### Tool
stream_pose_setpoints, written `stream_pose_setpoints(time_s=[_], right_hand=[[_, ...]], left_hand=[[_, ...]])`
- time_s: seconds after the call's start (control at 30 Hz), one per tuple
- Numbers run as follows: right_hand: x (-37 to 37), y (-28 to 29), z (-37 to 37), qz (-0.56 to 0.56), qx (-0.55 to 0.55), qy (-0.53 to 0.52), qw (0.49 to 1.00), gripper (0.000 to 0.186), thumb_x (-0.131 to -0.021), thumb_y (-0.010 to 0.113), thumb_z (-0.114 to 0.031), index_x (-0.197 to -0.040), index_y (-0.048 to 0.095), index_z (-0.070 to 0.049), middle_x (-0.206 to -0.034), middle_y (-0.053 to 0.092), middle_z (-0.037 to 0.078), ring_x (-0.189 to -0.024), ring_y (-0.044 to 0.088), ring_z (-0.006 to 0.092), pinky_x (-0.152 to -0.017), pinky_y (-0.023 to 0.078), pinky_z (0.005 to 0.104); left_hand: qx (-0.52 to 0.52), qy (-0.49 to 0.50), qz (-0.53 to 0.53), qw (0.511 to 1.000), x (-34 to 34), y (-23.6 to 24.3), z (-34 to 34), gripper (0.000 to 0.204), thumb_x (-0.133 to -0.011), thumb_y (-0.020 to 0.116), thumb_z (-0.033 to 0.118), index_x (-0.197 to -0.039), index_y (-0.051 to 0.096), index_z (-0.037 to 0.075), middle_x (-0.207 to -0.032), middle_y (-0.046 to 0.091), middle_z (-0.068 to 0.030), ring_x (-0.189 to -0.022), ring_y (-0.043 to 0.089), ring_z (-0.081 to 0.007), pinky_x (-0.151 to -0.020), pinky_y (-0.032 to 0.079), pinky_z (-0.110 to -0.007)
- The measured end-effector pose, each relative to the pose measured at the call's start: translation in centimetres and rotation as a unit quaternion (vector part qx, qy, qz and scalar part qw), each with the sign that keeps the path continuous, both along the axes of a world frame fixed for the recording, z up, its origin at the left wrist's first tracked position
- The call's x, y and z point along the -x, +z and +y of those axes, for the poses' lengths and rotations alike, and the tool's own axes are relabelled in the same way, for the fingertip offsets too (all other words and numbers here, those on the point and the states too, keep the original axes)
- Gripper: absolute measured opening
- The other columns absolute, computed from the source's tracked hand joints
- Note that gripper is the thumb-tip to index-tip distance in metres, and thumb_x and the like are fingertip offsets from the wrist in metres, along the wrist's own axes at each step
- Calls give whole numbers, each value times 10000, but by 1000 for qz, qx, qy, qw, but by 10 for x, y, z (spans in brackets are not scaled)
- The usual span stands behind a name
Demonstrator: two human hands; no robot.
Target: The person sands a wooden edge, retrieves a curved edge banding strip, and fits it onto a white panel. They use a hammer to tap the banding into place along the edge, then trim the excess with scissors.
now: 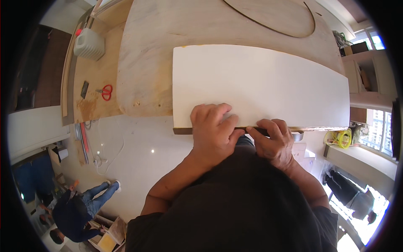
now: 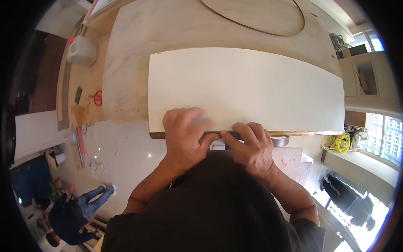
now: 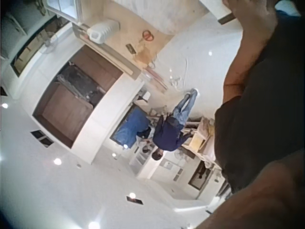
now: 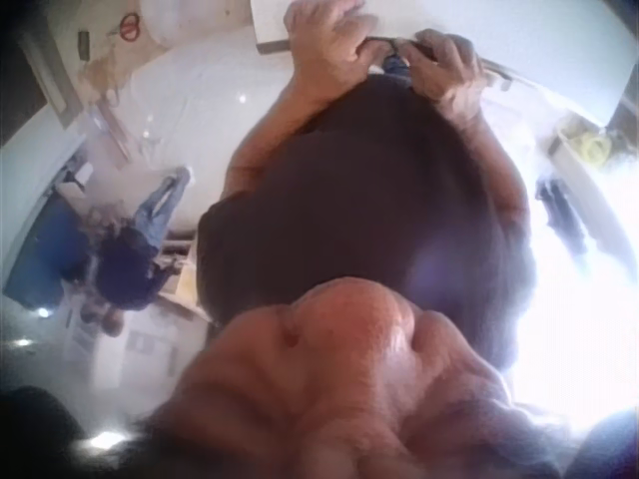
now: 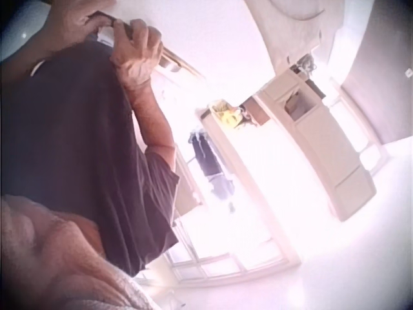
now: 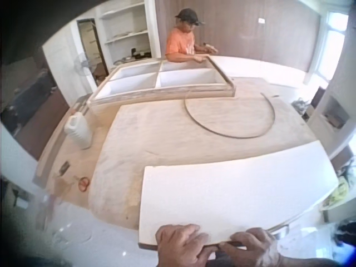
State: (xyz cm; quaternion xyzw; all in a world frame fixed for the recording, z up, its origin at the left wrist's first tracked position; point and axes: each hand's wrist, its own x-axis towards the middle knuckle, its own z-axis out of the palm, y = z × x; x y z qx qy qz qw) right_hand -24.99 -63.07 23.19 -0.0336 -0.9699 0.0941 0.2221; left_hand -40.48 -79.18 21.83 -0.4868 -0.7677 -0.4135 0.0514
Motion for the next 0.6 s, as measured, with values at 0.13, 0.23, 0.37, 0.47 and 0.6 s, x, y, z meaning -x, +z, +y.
stream_pose_setpoints(time_s=[0.13, 0.23, 0.37, 0.47, 0.6], right_hand=[[-7, 20, 6, -33, 58, -30, 997, 435, -742, 817, -59, -1166, 806, -154, -1102, 671, 41, -914, 662, 237, -716, 575, 363], [-28, 38, 21, -91, 153, -51, 983, 437, -765, 855, -35, -1189, 792, -116, -1083, 687, 69, -866, 700, 261, -701, 586, 383], [-49, 64, 41, -161, 166, -36, 972, 447, -767, 890, -27, -1197, 788, -95, -999, 708, 85, -792, 723, 274, -669, 591, 397], [-60, 76, 54, -199, 167, -60, 964, 403, -782, 893, -57, -1172, 795, -84, -902, 701, 84, -730, 722, 275, -622, 581, 396], [-66, 82, 58, -190, 113, -60, 973, 380, -796, 897, -111, -1163, 799, -98, -927, 704, 93, -714, 729, 269, -596, 570, 394]], left_hand=[[23, 12, -34, 999, 2, 4, -1, 406, -635, 972, 197, -980, 772, 122, -1202, 682, -52, -1084, 599, -304, -954, 424, -468], [26, 23, -43, 998, 0, 4, 0, 405, -626, 972, 181, -973, 774, 121, -1190, 683, -51, -1091, 596, -302, -962, 420, -461], [32, 27, -52, 998, 0, 6, 1, 408, -611, 971, 165, -968, 778, 121, -1182, 684, -49, -1089, 594, -295, -969, 414, -452], [35, 29, -54, 998, 0, 5, 1, 410, -600, 971, 163, -960, 780, 119, -1174, 685, -49, -1085, 593, -291, -970, 411, -444], [39, 27, -48, 998, 1, 5, 1, 414, -588, 972, 168, -953, 782, 119, -1164, 685, -50, -1081, 593, -290, -965, 411, -440]])
